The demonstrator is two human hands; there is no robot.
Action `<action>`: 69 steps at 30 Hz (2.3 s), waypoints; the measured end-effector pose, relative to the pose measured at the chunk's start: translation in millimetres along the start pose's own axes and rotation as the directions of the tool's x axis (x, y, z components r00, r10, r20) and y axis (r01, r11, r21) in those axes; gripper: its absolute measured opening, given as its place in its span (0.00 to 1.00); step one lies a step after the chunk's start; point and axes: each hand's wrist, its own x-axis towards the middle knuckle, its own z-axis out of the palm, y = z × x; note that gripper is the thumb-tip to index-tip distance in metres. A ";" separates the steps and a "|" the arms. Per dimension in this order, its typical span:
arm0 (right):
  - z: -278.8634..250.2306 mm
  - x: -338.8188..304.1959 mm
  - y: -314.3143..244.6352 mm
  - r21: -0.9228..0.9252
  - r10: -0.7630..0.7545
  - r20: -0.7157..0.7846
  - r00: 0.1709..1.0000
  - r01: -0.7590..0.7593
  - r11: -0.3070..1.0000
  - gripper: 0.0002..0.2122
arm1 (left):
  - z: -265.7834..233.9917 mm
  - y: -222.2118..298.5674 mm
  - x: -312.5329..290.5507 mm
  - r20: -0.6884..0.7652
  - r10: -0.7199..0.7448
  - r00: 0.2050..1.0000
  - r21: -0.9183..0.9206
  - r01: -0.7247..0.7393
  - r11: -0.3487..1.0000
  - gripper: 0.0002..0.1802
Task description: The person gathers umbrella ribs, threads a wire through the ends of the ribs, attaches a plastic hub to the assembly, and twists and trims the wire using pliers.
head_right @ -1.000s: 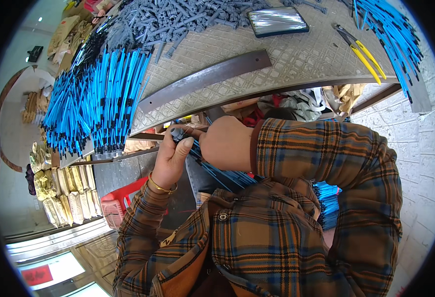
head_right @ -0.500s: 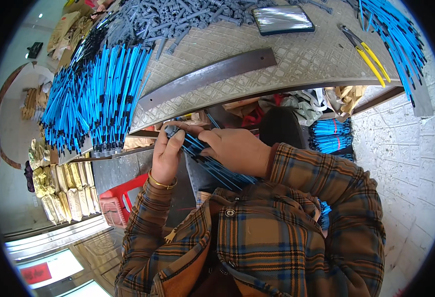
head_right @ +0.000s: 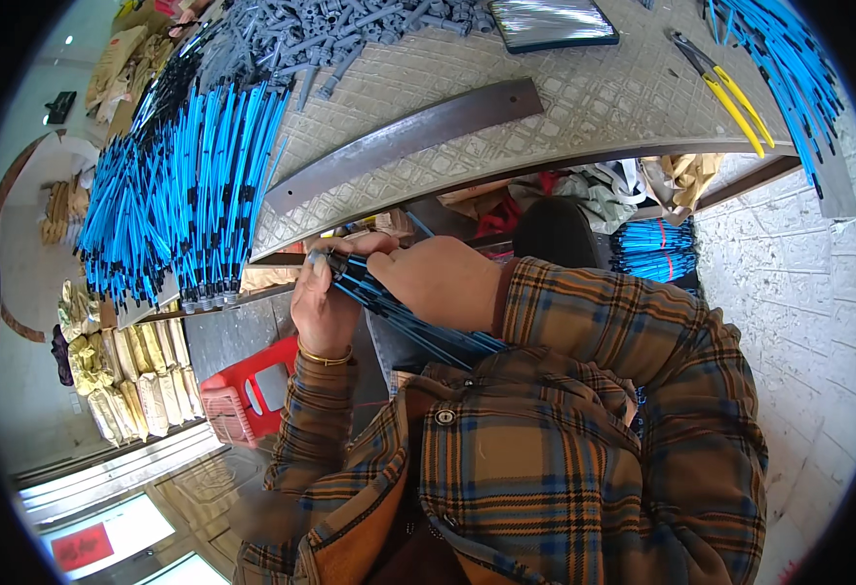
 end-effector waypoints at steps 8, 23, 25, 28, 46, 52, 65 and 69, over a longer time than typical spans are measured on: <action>3.3 1.8 -12.5 -0.115 -0.061 -0.036 0.998 0.056 0.992 0.06 | 8.4 -3.1 -8.1 -0.135 0.039 0.990 0.160 -0.017 0.987 0.11; 18.7 -16.3 14.2 0.054 0.028 -0.273 0.962 -0.014 0.998 0.10 | 27.8 -4.8 -33.4 -0.422 0.154 0.893 0.175 -0.086 0.981 0.04; 40.9 -32.9 39.8 0.176 0.216 -0.410 0.886 -0.156 0.972 0.10 | 29.7 -4.0 -38.0 -0.426 0.177 0.887 0.166 -0.115 0.979 0.04; 90.4 -59.2 75.4 0.487 0.373 -0.086 0.924 -0.288 0.825 0.15 | 31.7 -4.0 -45.1 -0.427 0.207 0.880 0.172 -0.146 0.974 0.05; -45.9 -25.1 -11.3 0.138 -0.003 -0.281 0.960 0.043 0.990 0.08 | 39.6 -4.1 -7.4 0.030 0.357 0.934 0.649 -0.290 0.704 0.11; -29.9 -30.7 -1.8 0.112 -0.047 -0.264 0.964 0.079 0.991 0.07 | 37.8 -26.4 -12.6 0.056 0.169 0.984 0.690 -0.161 0.706 0.13; -24.2 -26.4 14.1 0.415 0.054 -0.139 0.989 0.009 0.910 0.04 | 33.1 -19.5 -15.9 0.021 -0.079 0.997 0.606 0.050 0.794 0.13; -22.9 -26.4 18.9 0.581 0.081 -0.086 0.993 -0.016 0.813 0.06 | 33.3 -18.7 -14.1 0.035 -0.061 0.998 0.618 0.027 0.786 0.14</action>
